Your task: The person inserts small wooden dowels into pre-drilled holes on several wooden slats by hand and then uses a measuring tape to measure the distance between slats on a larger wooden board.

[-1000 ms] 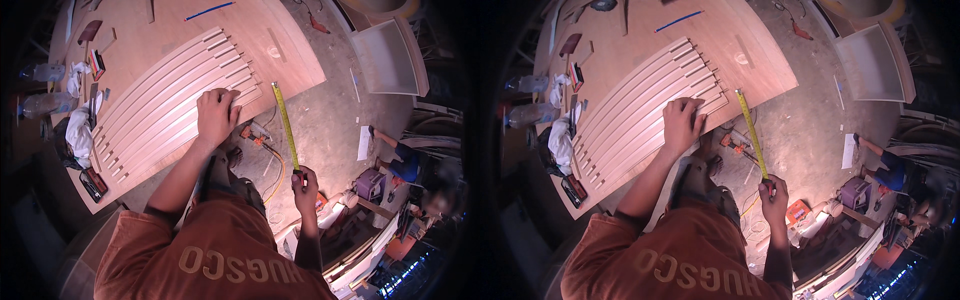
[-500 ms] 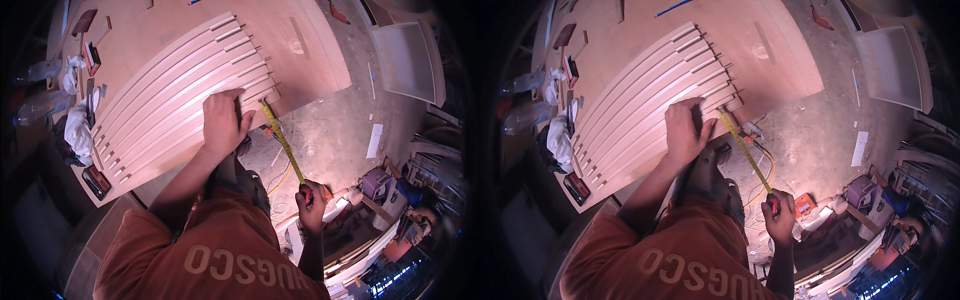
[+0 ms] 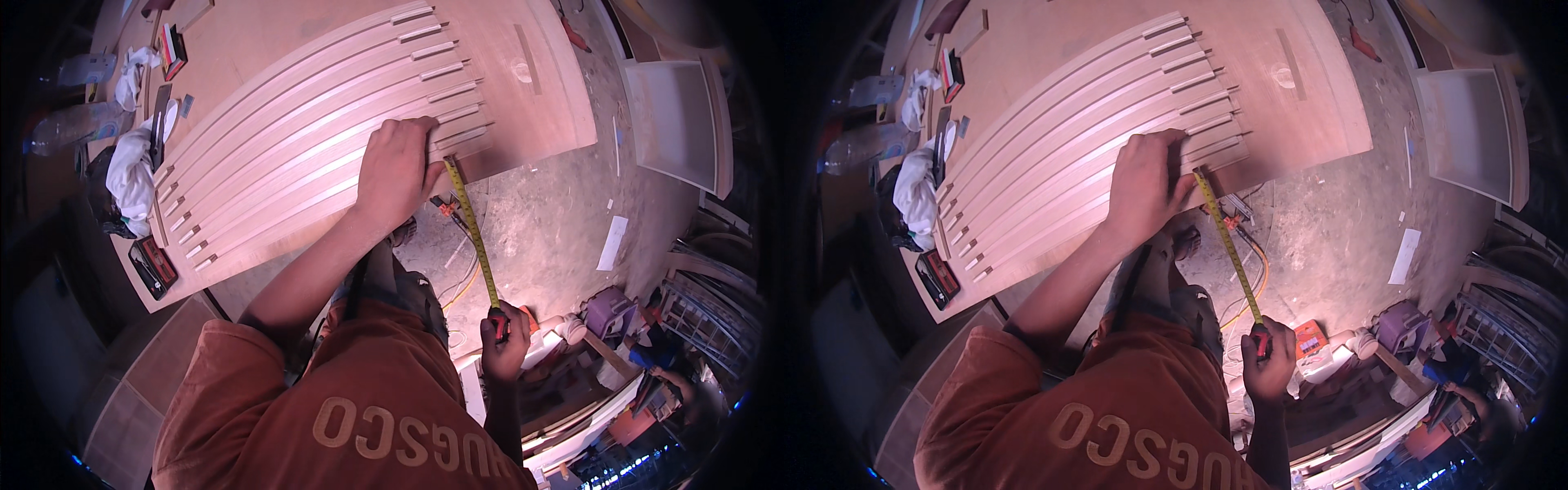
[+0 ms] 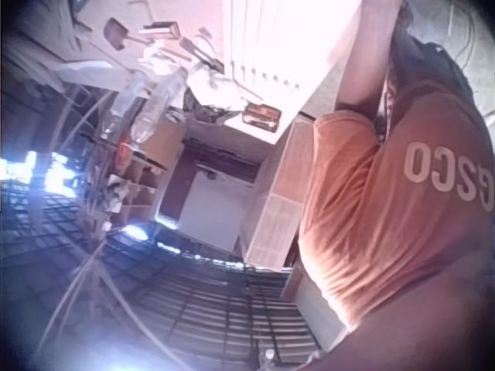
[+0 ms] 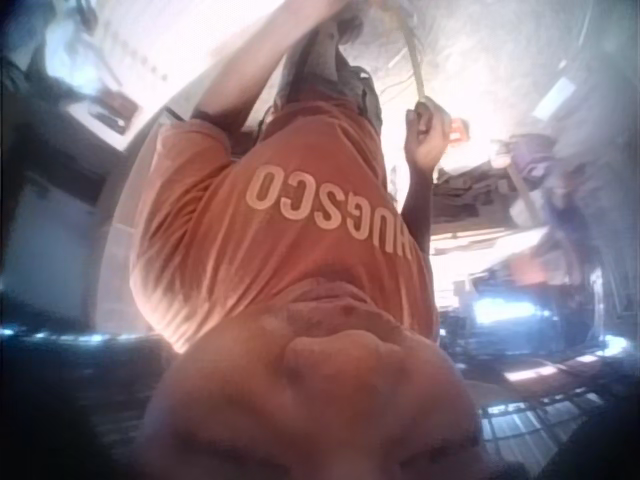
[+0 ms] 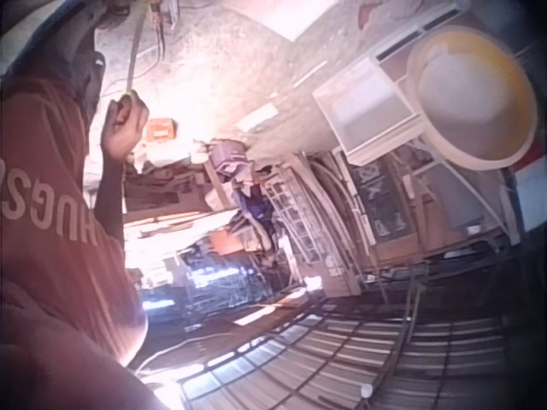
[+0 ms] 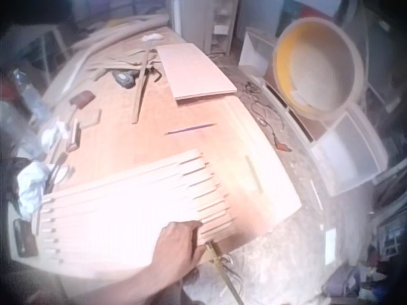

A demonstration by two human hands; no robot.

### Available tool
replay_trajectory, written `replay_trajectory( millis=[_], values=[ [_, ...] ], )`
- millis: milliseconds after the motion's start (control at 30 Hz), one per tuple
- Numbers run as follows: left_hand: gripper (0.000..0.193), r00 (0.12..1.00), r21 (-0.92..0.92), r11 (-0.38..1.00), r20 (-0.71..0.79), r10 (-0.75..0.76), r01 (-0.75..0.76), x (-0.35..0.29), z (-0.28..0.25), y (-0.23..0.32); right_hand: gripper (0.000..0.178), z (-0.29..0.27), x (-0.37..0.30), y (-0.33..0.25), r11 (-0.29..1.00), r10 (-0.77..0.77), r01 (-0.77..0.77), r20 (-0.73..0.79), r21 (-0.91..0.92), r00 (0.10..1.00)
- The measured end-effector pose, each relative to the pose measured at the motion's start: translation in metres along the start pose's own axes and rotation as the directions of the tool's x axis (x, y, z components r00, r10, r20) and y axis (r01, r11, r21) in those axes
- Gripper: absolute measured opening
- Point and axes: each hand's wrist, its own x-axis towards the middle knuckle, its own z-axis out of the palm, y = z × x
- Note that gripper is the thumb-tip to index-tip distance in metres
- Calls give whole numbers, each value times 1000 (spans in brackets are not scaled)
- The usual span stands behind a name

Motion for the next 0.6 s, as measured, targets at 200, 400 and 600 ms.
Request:
replay_trajectory(
  millis=[200, 400, 600],
  values=[
    [63, 998, 7, 1000, -69, 8, -7, -4, 6, -1, 43, -3, -4, -8, 996, -71, 71, 13, -48, 997],
    [64, 993, 14, 998, -109, -53, 55, -2, 11, 7, 41, 1, -11, -13, 1000, -17, 16, -35, -4, 999],
    [65, 996, 73, 993, -38, -85, 88, 2, 7, 12, 39, 0, -24, -9, 999, -24, 20, -76, -43, 997]
  ],
)
